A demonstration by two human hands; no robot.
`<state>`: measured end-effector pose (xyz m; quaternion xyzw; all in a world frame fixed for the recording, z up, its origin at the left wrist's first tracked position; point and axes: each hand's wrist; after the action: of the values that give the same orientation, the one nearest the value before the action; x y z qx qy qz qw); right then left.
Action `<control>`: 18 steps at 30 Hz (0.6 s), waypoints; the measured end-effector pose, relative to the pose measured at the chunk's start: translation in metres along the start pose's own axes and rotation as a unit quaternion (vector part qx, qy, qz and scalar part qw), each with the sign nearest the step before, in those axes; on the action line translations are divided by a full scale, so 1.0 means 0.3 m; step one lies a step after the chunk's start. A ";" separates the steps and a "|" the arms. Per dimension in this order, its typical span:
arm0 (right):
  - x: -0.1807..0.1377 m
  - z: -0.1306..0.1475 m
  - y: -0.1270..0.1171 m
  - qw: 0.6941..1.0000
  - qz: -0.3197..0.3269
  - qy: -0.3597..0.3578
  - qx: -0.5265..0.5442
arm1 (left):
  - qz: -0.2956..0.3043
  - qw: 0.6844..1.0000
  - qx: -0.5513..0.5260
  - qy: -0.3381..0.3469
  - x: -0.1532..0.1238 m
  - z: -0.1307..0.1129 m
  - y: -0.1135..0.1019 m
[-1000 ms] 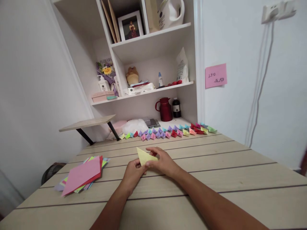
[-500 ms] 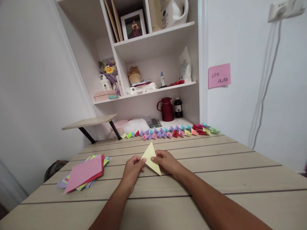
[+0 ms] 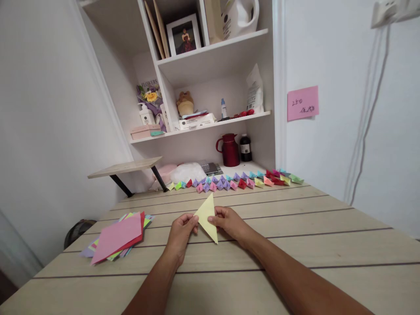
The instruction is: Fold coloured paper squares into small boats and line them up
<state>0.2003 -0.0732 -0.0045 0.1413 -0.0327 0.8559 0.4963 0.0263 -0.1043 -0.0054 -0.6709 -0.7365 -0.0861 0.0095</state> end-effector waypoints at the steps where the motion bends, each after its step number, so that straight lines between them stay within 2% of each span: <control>1: 0.000 0.001 0.002 1.000 0.001 0.000 -0.003 | -0.001 1.000 -0.003 0.001 0.001 0.001 -0.001; 9: -0.003 0.004 0.010 1.000 0.012 -0.012 -0.014 | 0.004 1.000 -0.018 0.002 0.007 0.009 -0.010; 15: -0.007 0.003 0.015 0.999 0.028 -0.014 -0.017 | -0.020 0.999 -0.029 0.007 -0.001 0.002 -0.003; 18: -0.011 0.007 0.018 0.999 0.031 -0.018 -0.021 | -0.005 1.000 -0.026 0.003 -0.007 -0.008 0.002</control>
<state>0.1975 -0.0791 -0.0028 0.1448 -0.0637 0.8675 0.4717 0.0268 -0.1066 -0.0032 -0.6673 -0.7370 -0.1076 -0.0064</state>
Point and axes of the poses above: each hand's wrist, its own x-axis towards the middle knuckle, its own y-axis out of the palm, z = x × y, and after that the axes turned 4 degrees about -y, right-handed
